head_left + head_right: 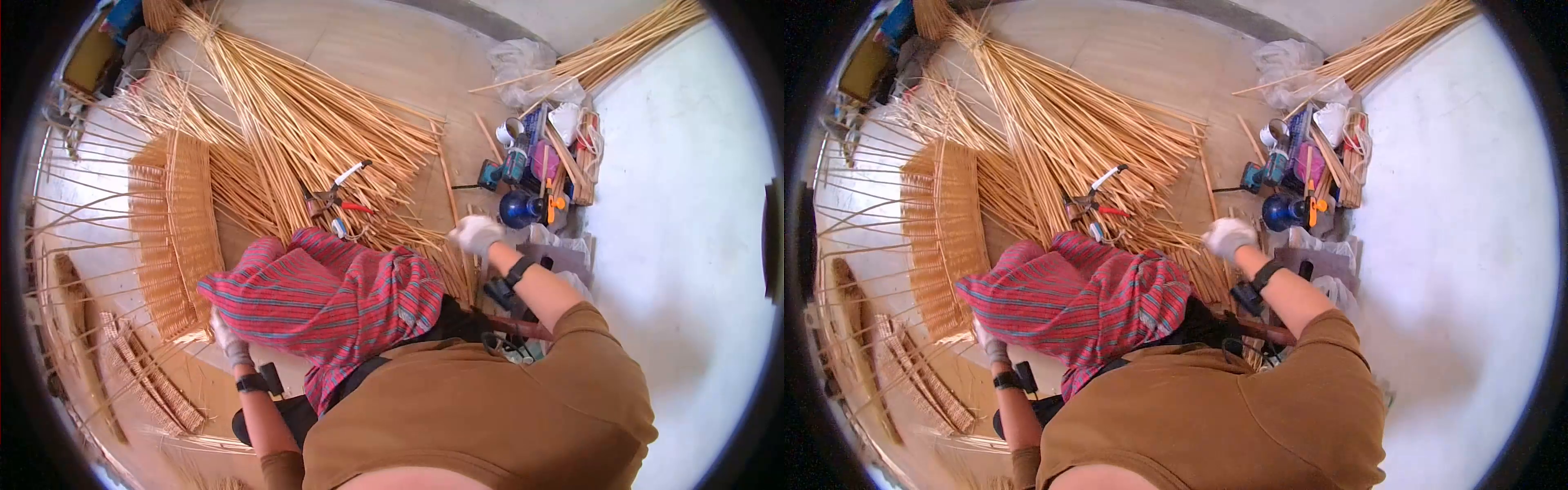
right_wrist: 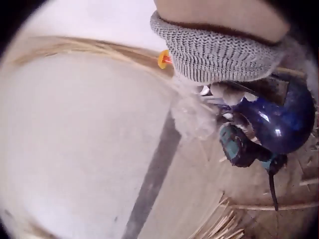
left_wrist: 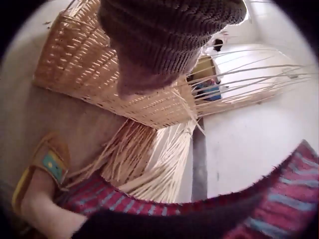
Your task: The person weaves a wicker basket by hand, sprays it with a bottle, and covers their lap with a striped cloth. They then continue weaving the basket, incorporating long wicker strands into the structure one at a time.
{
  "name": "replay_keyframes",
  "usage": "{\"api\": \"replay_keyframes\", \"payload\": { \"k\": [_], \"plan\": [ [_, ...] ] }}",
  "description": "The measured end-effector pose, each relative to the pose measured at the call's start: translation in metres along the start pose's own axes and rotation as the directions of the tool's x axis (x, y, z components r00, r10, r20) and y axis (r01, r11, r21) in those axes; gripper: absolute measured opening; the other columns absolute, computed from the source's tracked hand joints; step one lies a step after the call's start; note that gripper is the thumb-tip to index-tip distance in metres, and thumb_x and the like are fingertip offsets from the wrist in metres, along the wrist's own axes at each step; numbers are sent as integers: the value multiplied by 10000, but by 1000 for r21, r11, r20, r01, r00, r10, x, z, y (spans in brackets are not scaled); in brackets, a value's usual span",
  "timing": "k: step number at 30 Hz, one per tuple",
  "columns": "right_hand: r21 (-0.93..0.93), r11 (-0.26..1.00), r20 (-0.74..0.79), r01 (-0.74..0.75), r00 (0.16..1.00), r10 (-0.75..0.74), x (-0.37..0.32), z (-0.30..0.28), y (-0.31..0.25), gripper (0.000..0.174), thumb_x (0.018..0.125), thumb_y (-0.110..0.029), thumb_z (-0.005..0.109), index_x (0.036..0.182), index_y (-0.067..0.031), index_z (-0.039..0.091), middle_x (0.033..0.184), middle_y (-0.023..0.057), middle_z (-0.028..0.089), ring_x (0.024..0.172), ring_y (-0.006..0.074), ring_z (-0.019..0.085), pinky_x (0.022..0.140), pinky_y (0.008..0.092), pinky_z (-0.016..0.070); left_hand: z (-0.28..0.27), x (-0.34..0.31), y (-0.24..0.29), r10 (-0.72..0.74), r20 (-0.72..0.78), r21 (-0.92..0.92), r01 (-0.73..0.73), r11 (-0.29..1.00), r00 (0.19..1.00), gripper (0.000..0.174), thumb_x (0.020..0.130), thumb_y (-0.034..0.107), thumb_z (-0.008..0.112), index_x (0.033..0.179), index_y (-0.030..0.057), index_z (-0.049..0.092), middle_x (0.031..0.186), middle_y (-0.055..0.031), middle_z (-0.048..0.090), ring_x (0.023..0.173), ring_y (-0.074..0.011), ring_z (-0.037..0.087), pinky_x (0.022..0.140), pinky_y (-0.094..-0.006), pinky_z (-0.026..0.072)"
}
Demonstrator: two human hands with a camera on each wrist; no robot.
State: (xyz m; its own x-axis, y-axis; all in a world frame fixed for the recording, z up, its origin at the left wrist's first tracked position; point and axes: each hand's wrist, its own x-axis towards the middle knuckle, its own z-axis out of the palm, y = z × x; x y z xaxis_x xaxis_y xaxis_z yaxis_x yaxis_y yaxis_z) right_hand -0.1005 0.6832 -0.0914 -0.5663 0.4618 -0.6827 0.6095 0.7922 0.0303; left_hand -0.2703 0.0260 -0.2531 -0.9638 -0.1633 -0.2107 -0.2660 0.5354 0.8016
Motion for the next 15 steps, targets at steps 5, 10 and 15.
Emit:
{"api": "replay_keyframes", "payload": {
  "k": [5,10,15],
  "plan": [
    [-212,977,-440,0,893,-95,14,43,251,429,910,-537,583,935,-151,767,1075,191,748,942,339,736,817,557,555,-4,-156,-32,527,609,482,-804,347,593,103,832,15,616,912,69,651,791,-108,606,822,-300,609,812,-435,517],
    [-55,988,-216,143,965,-152,38,45,324,498,1018,-492,528,969,-47,746,838,205,736,696,349,699,687,478,550,46,-252,54,99,621,72,-182,981,777,387,958,300,599,1272,87,674,1161,-174,737,1066,-363,691,931,-450,535],
    [701,710,-284,-63,889,360,58,32,283,575,839,-493,763,1064,37,754,875,86,680,830,252,627,769,355,514,46,-237,95,-169,466,308,19,951,868,374,954,362,619,1212,104,702,1174,-173,730,1094,-338,694,960,-427,541]
  ]
}}
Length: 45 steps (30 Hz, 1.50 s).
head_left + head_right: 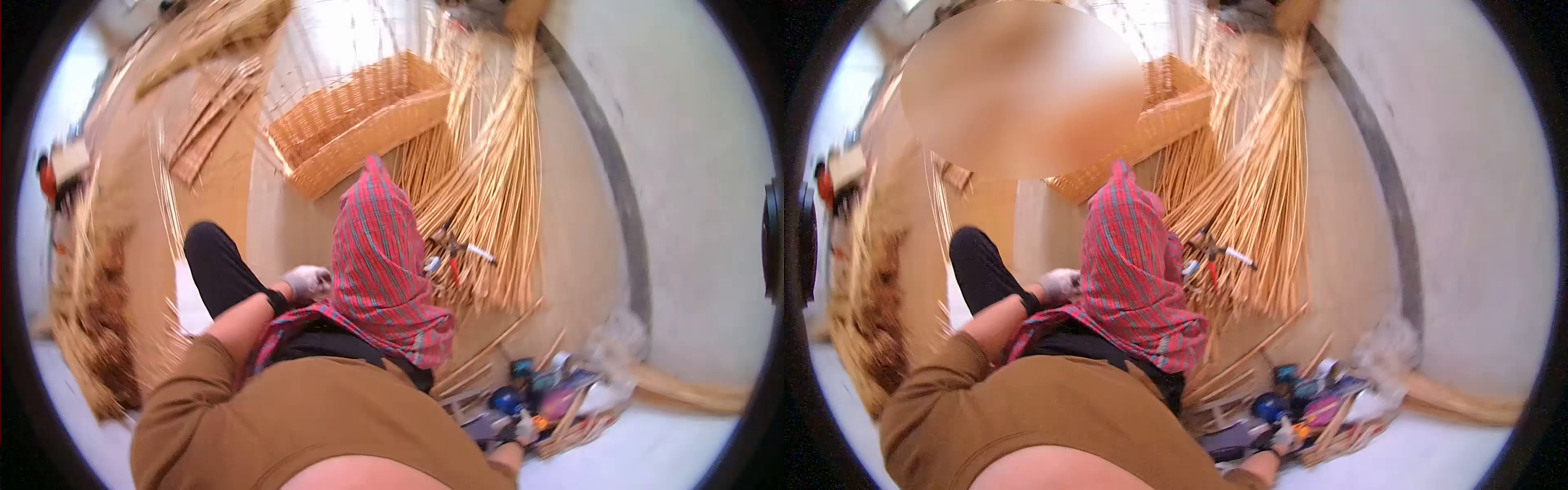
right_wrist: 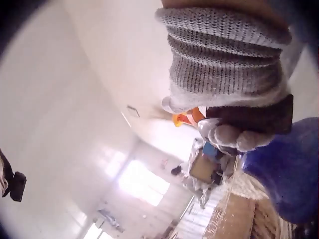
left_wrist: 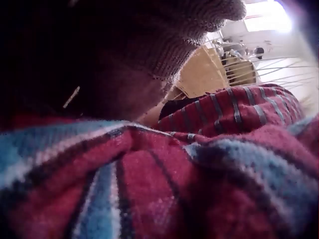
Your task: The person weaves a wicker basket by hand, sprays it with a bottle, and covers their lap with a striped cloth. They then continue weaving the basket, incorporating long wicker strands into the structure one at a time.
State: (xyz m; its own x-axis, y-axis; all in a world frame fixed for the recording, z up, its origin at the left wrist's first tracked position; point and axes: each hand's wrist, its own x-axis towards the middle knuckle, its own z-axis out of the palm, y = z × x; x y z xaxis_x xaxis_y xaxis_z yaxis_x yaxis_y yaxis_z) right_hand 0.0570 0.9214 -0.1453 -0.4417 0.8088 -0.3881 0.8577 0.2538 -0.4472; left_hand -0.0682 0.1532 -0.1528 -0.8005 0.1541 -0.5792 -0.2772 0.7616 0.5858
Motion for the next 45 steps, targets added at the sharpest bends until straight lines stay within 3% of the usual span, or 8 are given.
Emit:
{"api": "replay_keyframes", "payload": {
  "k": [1,3,5,20,23,27,35,45],
  "plan": [
    [59,988,-45,-142,988,145,81,14,60,455,813,-507,761,983,-86,732,844,65,672,711,226,609,748,398,530,3,11,-15,34,-113,23,-31,999,993,364,950,350,619,1206,108,705,1172,-170,732,1094,-335,695,965,-427,542],
    [-111,963,-627,246,734,-260,147,28,70,499,778,-563,753,956,-101,687,772,60,668,692,247,616,715,410,523,-30,-2,11,-104,-118,-27,101,994,988,373,935,347,625,1211,111,707,1179,-168,730,1101,-343,692,972,-431,539],
    [816,516,77,-259,934,348,120,10,4,550,890,-703,587,797,-163,537,581,-16,494,501,188,490,477,358,412,-38,-10,11,-125,-155,-36,121,992,980,385,929,353,630,1217,109,705,1185,-168,728,1104,-346,690,975,-429,538],
    [663,745,562,-73,706,-431,-200,9,-395,693,854,-863,476,793,-173,513,559,-38,427,450,140,401,427,316,353,-24,-17,-2,21,-145,-14,-24,1000,989,458,937,408,641,1285,111,657,1190,-170,722,1101,-361,687,968,-452,533],
    [658,749,713,-78,385,-586,-202,39,-424,817,775,-966,406,804,-159,527,552,-45,420,424,122,351,412,268,324,-30,-42,-3,16,-219,-59,-30,998,976,444,952,400,635,1263,83,648,1160,-192,725,1093,-371,687,964,-463,535],
    [761,641,639,-95,276,-718,-251,113,-485,791,836,-897,458,855,-115,575,574,-21,483,431,128,417,400,265,337,-35,-81,-16,-152,-328,-256,67,964,932,410,970,356,652,1239,47,656,1143,-196,732,1079,-347,703,948,-418,549],
    [852,458,518,-254,273,-811,-315,172,-558,598,941,-681,599,930,-84,613,634,-22,537,487,116,481,458,264,424,-5,-103,-26,-224,-344,-265,135,955,912,458,973,408,647,1236,33,659,1135,-207,727,1081,-346,699,946,-407,544],
    [728,686,668,-17,244,-703,-324,253,-534,426,1036,-488,580,876,-93,603,620,-14,570,427,87,486,388,241,410,-9,-98,-24,-301,-265,-266,231,936,916,425,961,374,634,1251,63,650,1192,-195,717,1140,-366,674,978,-421,529]
  ]
}}
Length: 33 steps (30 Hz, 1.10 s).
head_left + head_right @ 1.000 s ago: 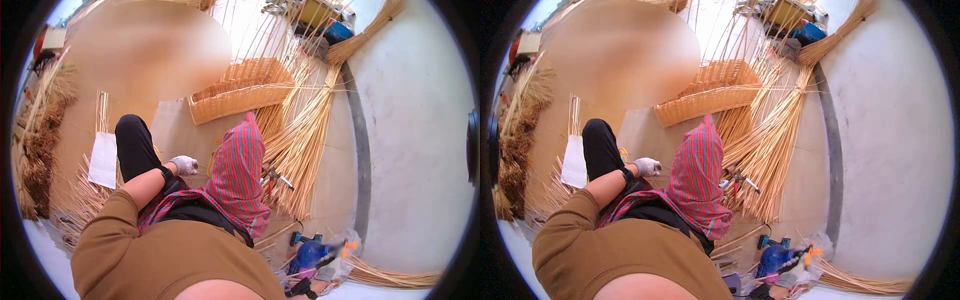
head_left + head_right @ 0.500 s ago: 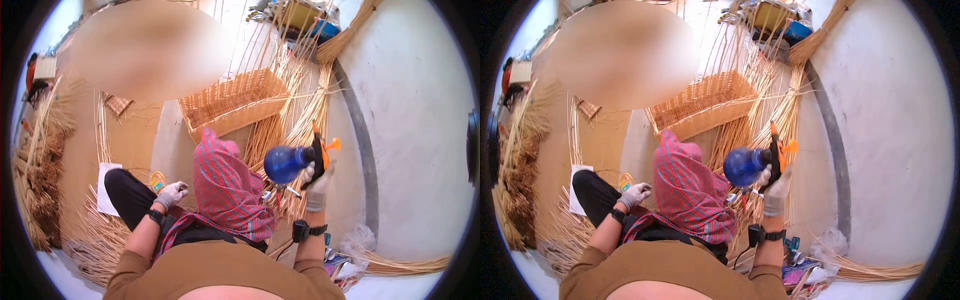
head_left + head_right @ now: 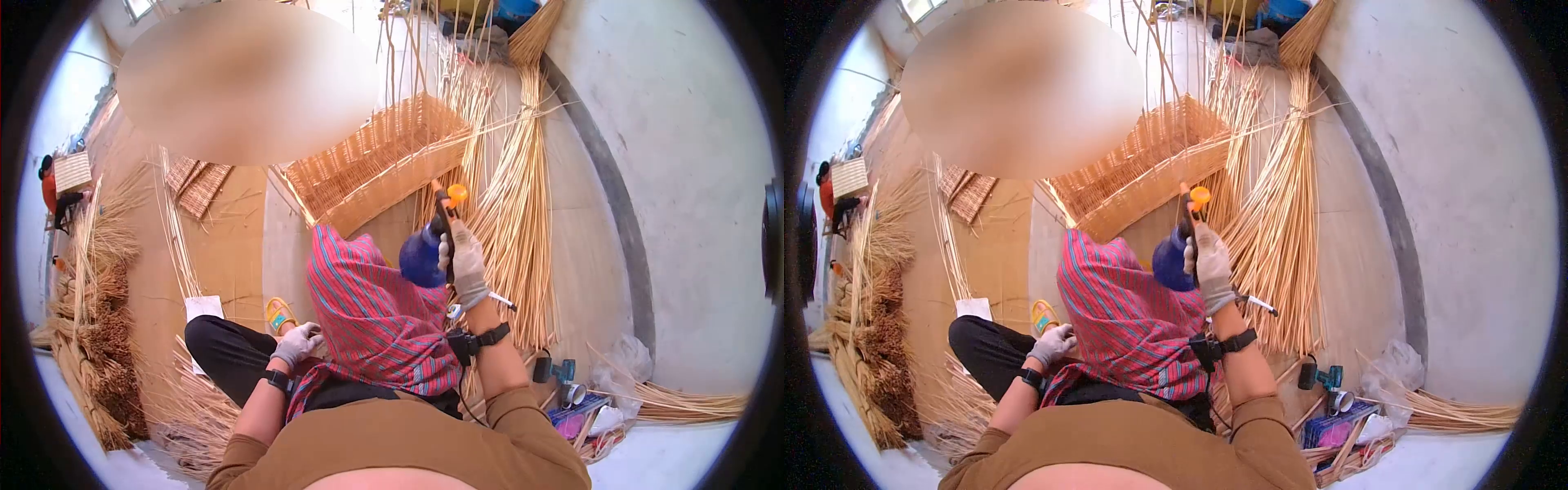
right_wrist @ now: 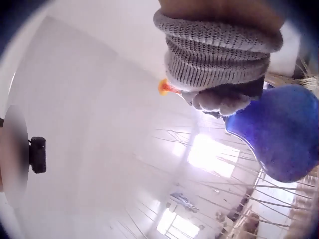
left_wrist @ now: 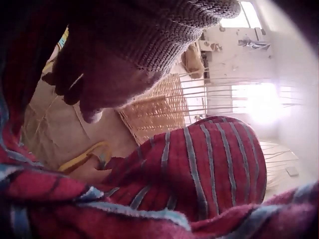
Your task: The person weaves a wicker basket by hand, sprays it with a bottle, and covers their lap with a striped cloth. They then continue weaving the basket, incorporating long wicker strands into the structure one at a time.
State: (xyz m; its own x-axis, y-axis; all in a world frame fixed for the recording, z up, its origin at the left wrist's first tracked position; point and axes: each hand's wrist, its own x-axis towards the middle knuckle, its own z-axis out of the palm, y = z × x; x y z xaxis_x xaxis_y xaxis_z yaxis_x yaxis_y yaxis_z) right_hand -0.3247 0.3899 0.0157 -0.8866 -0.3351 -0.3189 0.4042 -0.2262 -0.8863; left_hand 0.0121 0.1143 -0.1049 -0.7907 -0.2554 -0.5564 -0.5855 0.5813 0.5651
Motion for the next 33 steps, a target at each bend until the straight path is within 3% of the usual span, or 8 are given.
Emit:
{"api": "replay_keyframes", "payload": {
  "k": [6,8,12,18,22,24,28,33],
  "plan": [
    [59,997,-77,-45,996,50,19,-21,2,461,1029,-528,567,877,-96,613,619,-20,562,441,76,484,388,233,405,17,18,-13,101,-32,-19,-102,995,994,415,963,348,651,1242,41,635,1118,-219,729,1097,-375,689,934,-429,543],
    [204,977,-136,62,990,-34,29,-32,-13,471,1031,-537,552,901,-91,633,628,-20,557,451,83,471,393,242,407,21,25,-19,107,-20,21,-107,994,994,409,965,351,639,1242,50,629,1117,-216,728,1089,-387,685,917,-439,545],
    [180,898,-204,402,908,-366,36,-34,-81,509,1046,-559,504,913,-81,614,634,-14,548,477,95,483,417,251,412,25,31,-16,85,66,127,-93,987,994,400,957,378,616,1233,90,625,1088,-215,728,1052,-408,683,875,-480,545],
    [146,799,-153,584,811,-565,41,-36,-171,552,1039,-602,478,946,-69,589,635,5,529,489,122,469,443,269,403,30,33,-18,108,51,76,-112,991,993,373,941,357,608,1247,144,623,1088,-216,725,1045,-416,682,869,-505,544],
    [87,843,-59,530,848,-527,44,-44,-177,564,1023,-626,489,925,-81,599,629,-3,521,480,109,443,439,256,380,40,36,-27,118,15,90,-119,989,993,387,924,363,593,1226,124,630,1082,-223,721,1025,-429,680,873,-512,543],
    [9,967,-114,253,961,-251,56,-50,-161,553,1019,-622,499,902,-91,605,614,-19,521,461,94,444,415,248,376,34,30,-19,38,54,114,-44,993,998,381,926,357,589,1204,100,635,1077,-220,721,1025,-429,680,878,-507,542],
    [-90,990,-143,105,983,-117,72,-60,-87,544,1013,-616,521,824,-112,601,572,-21,534,401,95,453,357,251,374,30,14,-8,99,-38,63,-96,993,994,346,959,311,607,1228,95,641,1080,-225,720,1016,-421,688,844,-485,551],
    [-213,974,-93,78,991,-100,44,-53,-60,579,1008,-633,516,835,-87,595,567,-11,533,399,100,462,357,251,371,17,4,9,-70,54,37,69,997,996,439,950,404,612,1270,105,647,1165,-211,712,1116,-382,673,940,-462,532]
  ]
}}
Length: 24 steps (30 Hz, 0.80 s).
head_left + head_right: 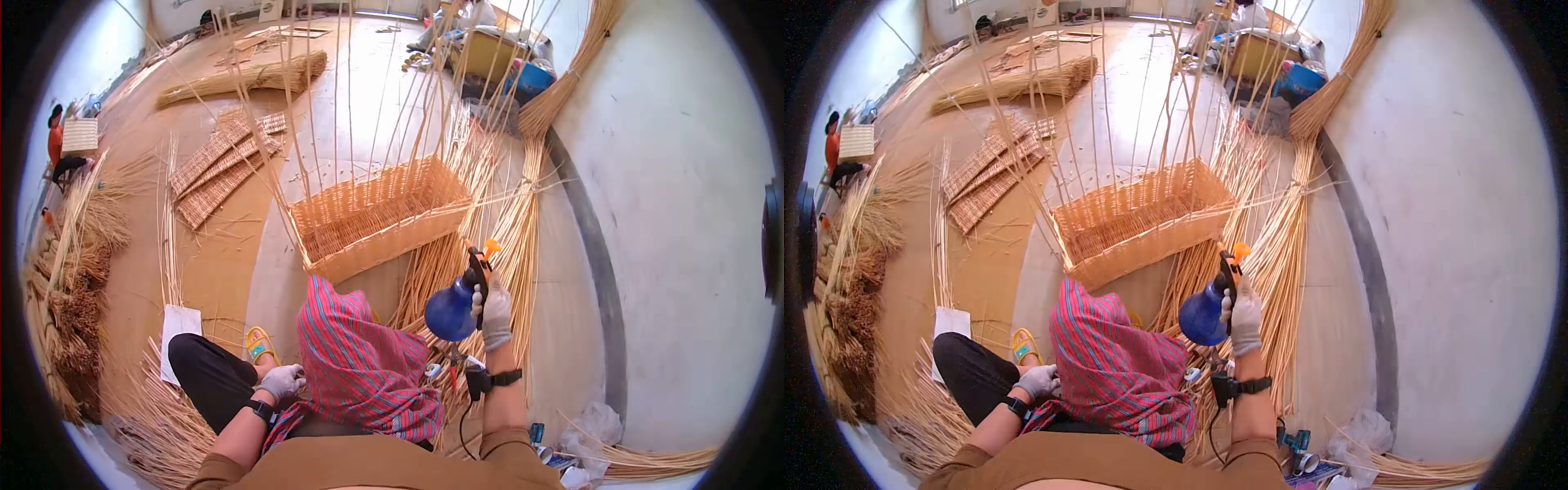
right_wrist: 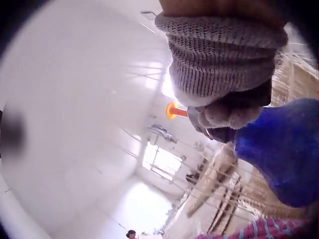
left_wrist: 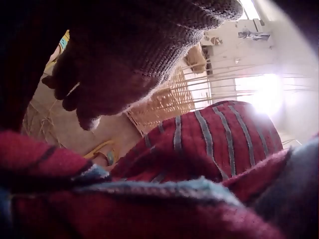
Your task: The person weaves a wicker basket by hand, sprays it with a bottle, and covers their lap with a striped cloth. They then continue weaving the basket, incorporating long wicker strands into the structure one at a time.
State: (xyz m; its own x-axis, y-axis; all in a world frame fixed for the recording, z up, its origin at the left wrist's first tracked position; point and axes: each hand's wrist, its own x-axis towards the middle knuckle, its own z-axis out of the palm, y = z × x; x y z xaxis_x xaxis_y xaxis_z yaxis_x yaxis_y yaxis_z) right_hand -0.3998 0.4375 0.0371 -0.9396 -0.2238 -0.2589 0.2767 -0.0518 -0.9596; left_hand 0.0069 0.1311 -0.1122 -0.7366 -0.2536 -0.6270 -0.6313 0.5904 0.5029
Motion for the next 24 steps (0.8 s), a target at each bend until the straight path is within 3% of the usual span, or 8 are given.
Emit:
{"api": "replay_keyframes", "payload": {
  "k": [3,9,12,15,17,21,23,24],
  "plan": [
    [21,995,100,94,990,-95,-17,9,-41,625,1007,-665,473,863,-72,607,559,-2,522,404,104,447,365,258,353,9,12,-16,0,23,19,0,1000,1000,459,947,414,620,1285,105,645,1169,-200,718,1111,-380,677,943,-461,532],
    [270,876,-23,401,912,-410,-44,57,-122,643,1016,-686,424,922,-72,588,601,-9,468,444,112,404,395,270,321,0,13,0,1,25,73,-3,997,1000,458,951,431,619,1283,116,649,1210,-173,713,1146,-366,665,974,-462,521],
    [258,860,35,440,885,-464,-44,78,-132,632,1018,-677,433,937,-70,587,607,-9,471,453,112,410,401,259,328,0,13,1,-4,2,59,4,998,1000,456,950,435,618,1278,120,651,1213,-162,715,1150,-360,664,983,-456,518],
    [164,937,80,310,942,-326,-32,90,-120,627,1021,-652,464,917,-49,603,591,2,496,437,104,431,390,256,344,11,19,-11,1,-14,73,0,997,1000,427,940,435,621,1230,124,658,1166,-166,726,1113,-371,677,946,-469,537],
    [4,960,130,279,952,-277,-36,103,-98,595,1028,-615,492,884,-53,624,594,6,543,432,99,464,382,246,375,30,30,-30,125,-101,106,-115,988,987,369,928,410,629,1154,120,657,1097,-175,735,1060,-391,691,887,-491,555],
    [-176,972,320,154,943,-91,-33,118,-26,541,1051,-562,489,853,-78,629,555,-8,531,412,97,465,378,246,370,44,27,-45,90,-107,66,-83,994,990,279,897,316,663,1109,134,649,1052,-176,737,1025,-391,703,842,-498,561],
    [-277,954,394,112,919,6,-50,131,-1,537,1058,-555,480,835,-84,611,550,-8,527,410,94,466,379,246,360,-1,-10,0,-134,-198,50,147,988,971,274,888,290,677,1110,131,652,1060,-169,741,1028,-379,708,843,-477,564],
    [-299,947,430,114,902,27,-57,138,12,547,1055,-566,475,829,-85,605,546,-8,524,408,95,466,379,248,357,-8,-19,6,-130,-240,35,143,989,962,312,881,273,665,1156,126,656,1065,-158,746,1030,-360,714,846,-457,566]
  ]
}}
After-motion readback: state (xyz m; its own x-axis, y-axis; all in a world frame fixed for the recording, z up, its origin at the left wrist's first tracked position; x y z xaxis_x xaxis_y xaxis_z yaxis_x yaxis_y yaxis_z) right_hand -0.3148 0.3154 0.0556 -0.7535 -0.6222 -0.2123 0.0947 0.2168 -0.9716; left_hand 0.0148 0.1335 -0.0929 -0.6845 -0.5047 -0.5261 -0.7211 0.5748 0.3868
